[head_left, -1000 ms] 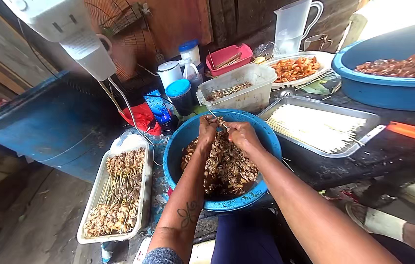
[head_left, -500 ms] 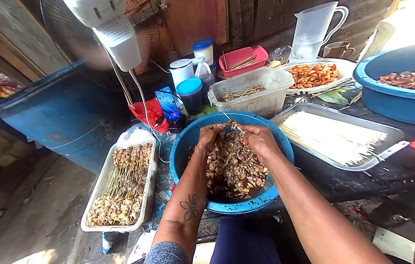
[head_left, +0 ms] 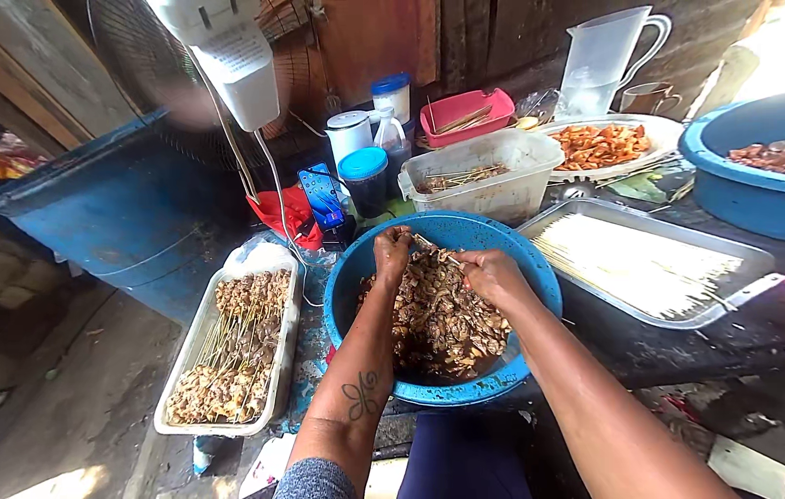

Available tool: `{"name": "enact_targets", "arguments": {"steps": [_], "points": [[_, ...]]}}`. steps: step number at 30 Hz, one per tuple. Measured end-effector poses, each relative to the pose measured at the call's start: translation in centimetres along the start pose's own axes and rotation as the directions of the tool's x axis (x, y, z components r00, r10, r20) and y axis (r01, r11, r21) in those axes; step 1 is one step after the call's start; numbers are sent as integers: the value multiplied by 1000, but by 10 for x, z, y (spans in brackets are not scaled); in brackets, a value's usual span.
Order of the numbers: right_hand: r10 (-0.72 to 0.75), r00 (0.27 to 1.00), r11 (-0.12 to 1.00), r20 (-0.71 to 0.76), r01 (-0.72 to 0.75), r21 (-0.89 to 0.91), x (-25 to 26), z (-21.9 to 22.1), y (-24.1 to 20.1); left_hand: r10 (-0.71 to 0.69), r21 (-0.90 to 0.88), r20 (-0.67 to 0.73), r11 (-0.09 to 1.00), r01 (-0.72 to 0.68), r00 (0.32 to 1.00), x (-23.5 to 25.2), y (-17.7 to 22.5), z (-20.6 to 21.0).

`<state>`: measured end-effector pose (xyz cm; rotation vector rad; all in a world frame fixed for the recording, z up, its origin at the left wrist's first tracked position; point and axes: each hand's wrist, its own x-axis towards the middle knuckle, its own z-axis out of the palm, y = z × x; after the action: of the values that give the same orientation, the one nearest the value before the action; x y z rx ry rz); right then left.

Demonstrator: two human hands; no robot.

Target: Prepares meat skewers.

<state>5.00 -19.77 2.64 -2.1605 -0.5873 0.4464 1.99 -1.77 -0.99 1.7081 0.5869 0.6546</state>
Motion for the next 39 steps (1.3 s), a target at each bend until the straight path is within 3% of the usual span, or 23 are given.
{"name": "enact_targets", "arguments": {"steps": [6,12,16,22,27,30,34,39], "points": [[14,999,1000,28,-14,-27,2,0,4,2,-9,47,1000,-2,999,-2,5,-3],[45,993,992,113,-58,110,3,-1,5,-77,-168,23,983,80,997,2,0,-3],[60,995,976,82,-75,203,-1,-3,1,-218,-404,119,880,248,969,-1,7,0],[68,997,972,42,-76,224,-3,-4,-3,-269,-529,277,759,380,923,-6,19,-1],[38,998,978,50,-48,201,-2,-3,0,-290,-570,132,760,312,948,-7,16,3],[4,999,986,44,-12,165,-2,-3,1,-221,-473,43,854,215,974,-3,10,-1],[-17,999,995,51,12,98,0,-3,2,-48,-121,51,991,54,998,-4,10,-3],[-26,999,1000,44,25,17,0,-2,2,62,221,162,971,-97,985,-6,12,-4]]}}
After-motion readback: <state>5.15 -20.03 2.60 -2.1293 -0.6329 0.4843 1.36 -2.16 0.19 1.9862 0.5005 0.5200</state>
